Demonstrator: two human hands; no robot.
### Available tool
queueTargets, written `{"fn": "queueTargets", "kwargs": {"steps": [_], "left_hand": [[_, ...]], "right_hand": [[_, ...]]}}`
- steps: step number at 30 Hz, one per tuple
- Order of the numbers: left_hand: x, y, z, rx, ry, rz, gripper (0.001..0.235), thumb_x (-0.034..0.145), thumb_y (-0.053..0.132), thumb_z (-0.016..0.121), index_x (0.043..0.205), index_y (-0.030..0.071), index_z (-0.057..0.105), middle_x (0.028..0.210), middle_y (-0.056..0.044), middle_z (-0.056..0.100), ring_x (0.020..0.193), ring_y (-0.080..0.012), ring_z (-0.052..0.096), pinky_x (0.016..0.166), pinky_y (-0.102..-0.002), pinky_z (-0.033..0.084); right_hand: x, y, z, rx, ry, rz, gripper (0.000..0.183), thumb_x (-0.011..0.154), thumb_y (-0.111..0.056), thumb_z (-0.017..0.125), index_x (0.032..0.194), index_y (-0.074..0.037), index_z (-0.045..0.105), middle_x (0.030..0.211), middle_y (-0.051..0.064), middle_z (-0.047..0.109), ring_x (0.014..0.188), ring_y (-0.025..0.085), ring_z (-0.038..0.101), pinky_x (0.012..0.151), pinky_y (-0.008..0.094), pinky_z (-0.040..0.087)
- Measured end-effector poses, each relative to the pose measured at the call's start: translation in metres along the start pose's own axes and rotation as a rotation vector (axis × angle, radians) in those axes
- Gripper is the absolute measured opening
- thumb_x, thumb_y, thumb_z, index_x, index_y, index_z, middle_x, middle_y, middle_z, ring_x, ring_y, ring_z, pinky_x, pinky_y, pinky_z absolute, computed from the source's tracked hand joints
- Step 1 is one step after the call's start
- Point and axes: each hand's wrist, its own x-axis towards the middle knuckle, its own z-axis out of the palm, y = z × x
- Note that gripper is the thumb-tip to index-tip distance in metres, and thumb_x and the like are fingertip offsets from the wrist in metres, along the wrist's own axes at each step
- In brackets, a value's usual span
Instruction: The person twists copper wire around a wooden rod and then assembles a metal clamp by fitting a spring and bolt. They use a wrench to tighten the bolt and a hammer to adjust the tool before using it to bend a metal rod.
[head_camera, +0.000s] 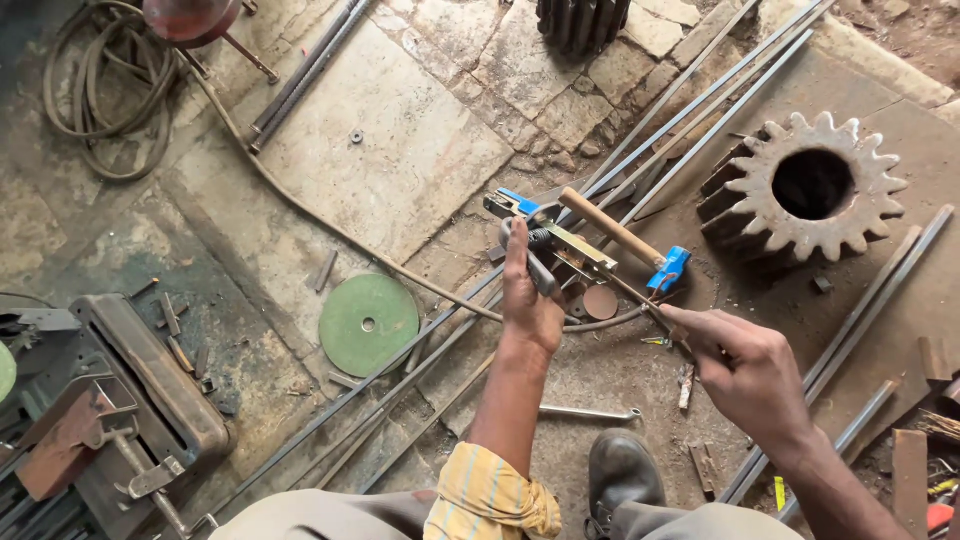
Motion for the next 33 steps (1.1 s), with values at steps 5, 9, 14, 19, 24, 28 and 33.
{"fn": "queueTargets", "kwargs": {"steps": [5,9,14,19,24,28,33], "left_hand": [[0.006,-0.009,-0.007,0.034,-0.063,0.039,0.055,0.084,0.067,0.066,0.112,0.020,0.064,0.097,-0.004,0.071,0.094,-0.0191,0.068,0.080,-0.043,0.054],[0.008,-0.013,-0.009,0.033,-0.125,0.076,0.058,0.083,0.065,0.069,0.114,0.017,0.063,0.101,-0.005,0.069,0.100,-0.0202,0.068,0.086,-0.044,0.058],[0.021,-0.028,-0.016,0.069,-0.155,0.063,0.066,0.083,0.063,0.074,0.125,0.013,0.059,0.112,-0.007,0.063,0.111,-0.0247,0.063,0.101,-0.043,0.056],[0.014,-0.032,-0.003,0.248,0.013,0.091,0.091,0.075,0.070,0.067,0.142,0.014,0.041,0.118,-0.011,0.059,0.115,-0.0238,0.061,0.098,-0.044,0.054],[0.026,-0.030,-0.014,0.193,0.063,0.055,0.083,0.086,0.075,0.060,0.139,0.012,0.047,0.115,-0.012,0.058,0.109,-0.0255,0.062,0.092,-0.043,0.054],[0.003,-0.006,-0.005,-0.001,-0.057,0.009,0.074,0.093,0.076,0.049,0.126,0.011,0.055,0.107,-0.010,0.060,0.098,-0.0238,0.066,0.072,-0.045,0.058],[0.002,-0.010,-0.007,-0.070,-0.111,-0.026,0.067,0.093,0.072,0.049,0.124,0.013,0.056,0.111,-0.011,0.066,0.100,-0.0251,0.072,0.075,-0.052,0.066]], "right_hand": [[0.002,0.005,0.003,0.136,-0.050,0.213,0.039,0.087,0.002,0.065,0.121,-0.016,0.077,0.095,0.007,0.082,0.068,0.011,0.066,0.058,0.029,0.053],[0.000,0.033,0.011,0.595,-0.145,0.479,0.034,0.091,0.002,0.063,0.121,-0.008,0.076,0.086,0.011,0.080,0.053,0.008,0.057,0.043,0.024,0.045],[0.000,0.036,0.009,0.804,-0.182,0.548,0.033,0.091,0.002,0.063,0.121,-0.003,0.074,0.083,0.013,0.078,0.050,0.008,0.055,0.041,0.023,0.044],[-0.007,0.014,0.010,-0.135,-0.053,0.202,0.039,0.091,-0.001,0.065,0.124,-0.017,0.076,0.089,0.004,0.080,0.054,0.011,0.063,0.049,0.029,0.052],[-0.005,-0.008,0.011,-0.357,-0.020,0.032,0.037,0.090,-0.005,0.067,0.125,-0.016,0.075,0.087,0.006,0.078,0.056,0.013,0.065,0.053,0.030,0.056],[-0.004,-0.002,0.012,0.043,-0.032,0.247,0.038,0.088,0.000,0.064,0.120,-0.016,0.077,0.087,0.005,0.080,0.060,0.008,0.066,0.049,0.027,0.054],[0.001,-0.007,0.004,0.218,-0.117,0.446,0.037,0.091,-0.002,0.065,0.121,-0.017,0.078,0.080,0.006,0.080,0.056,0.009,0.060,0.047,0.028,0.049]]}}
